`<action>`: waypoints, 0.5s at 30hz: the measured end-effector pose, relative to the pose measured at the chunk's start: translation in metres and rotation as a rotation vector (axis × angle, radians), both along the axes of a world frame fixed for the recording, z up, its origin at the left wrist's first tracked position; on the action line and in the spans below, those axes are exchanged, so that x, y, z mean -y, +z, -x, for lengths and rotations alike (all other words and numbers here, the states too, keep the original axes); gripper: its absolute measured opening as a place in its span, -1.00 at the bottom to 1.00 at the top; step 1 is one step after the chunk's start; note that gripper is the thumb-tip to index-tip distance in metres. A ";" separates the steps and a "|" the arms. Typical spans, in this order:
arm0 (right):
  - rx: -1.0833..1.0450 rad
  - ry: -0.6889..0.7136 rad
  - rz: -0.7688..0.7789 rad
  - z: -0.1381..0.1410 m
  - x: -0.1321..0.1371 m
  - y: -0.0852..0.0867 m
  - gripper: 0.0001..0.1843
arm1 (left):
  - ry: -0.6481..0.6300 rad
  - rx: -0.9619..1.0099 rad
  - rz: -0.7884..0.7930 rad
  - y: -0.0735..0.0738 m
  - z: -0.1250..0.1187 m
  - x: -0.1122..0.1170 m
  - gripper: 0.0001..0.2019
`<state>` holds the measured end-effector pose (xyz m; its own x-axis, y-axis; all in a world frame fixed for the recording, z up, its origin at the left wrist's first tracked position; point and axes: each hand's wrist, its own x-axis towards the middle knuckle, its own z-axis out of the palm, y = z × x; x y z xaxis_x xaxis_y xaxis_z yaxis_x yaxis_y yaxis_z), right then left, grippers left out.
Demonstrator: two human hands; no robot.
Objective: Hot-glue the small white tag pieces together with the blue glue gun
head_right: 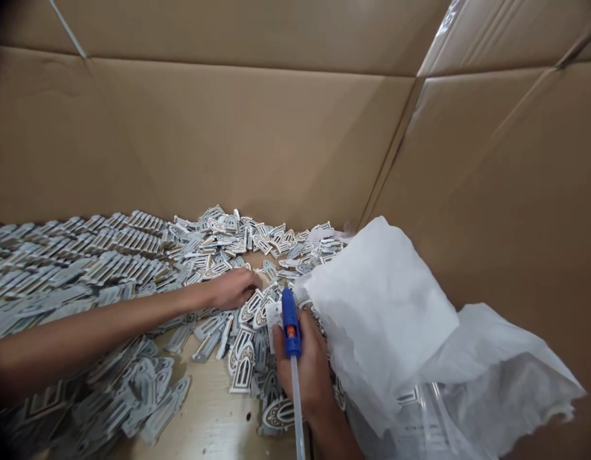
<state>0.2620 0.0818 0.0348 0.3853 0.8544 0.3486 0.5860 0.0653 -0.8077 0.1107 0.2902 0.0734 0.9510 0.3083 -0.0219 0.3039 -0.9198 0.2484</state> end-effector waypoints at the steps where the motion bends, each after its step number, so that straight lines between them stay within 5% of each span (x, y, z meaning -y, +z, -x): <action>1: 0.006 0.020 0.003 -0.001 -0.001 -0.001 -0.74 | -0.016 -0.020 -0.001 -0.001 0.005 0.003 -0.75; 9: 0.308 0.194 0.002 -0.009 -0.005 -0.009 -0.30 | -0.062 -0.152 -0.235 -0.007 0.027 0.015 -0.75; 15: 0.382 0.169 0.047 -0.007 -0.006 -0.006 -0.37 | 0.035 -0.193 -0.300 0.000 0.028 0.000 -0.77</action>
<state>0.2695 0.0873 0.0291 0.0889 0.9127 0.3988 0.8280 0.1548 -0.5390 0.0827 0.2903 0.0736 0.9271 0.3601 -0.1036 0.3511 -0.9314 -0.0959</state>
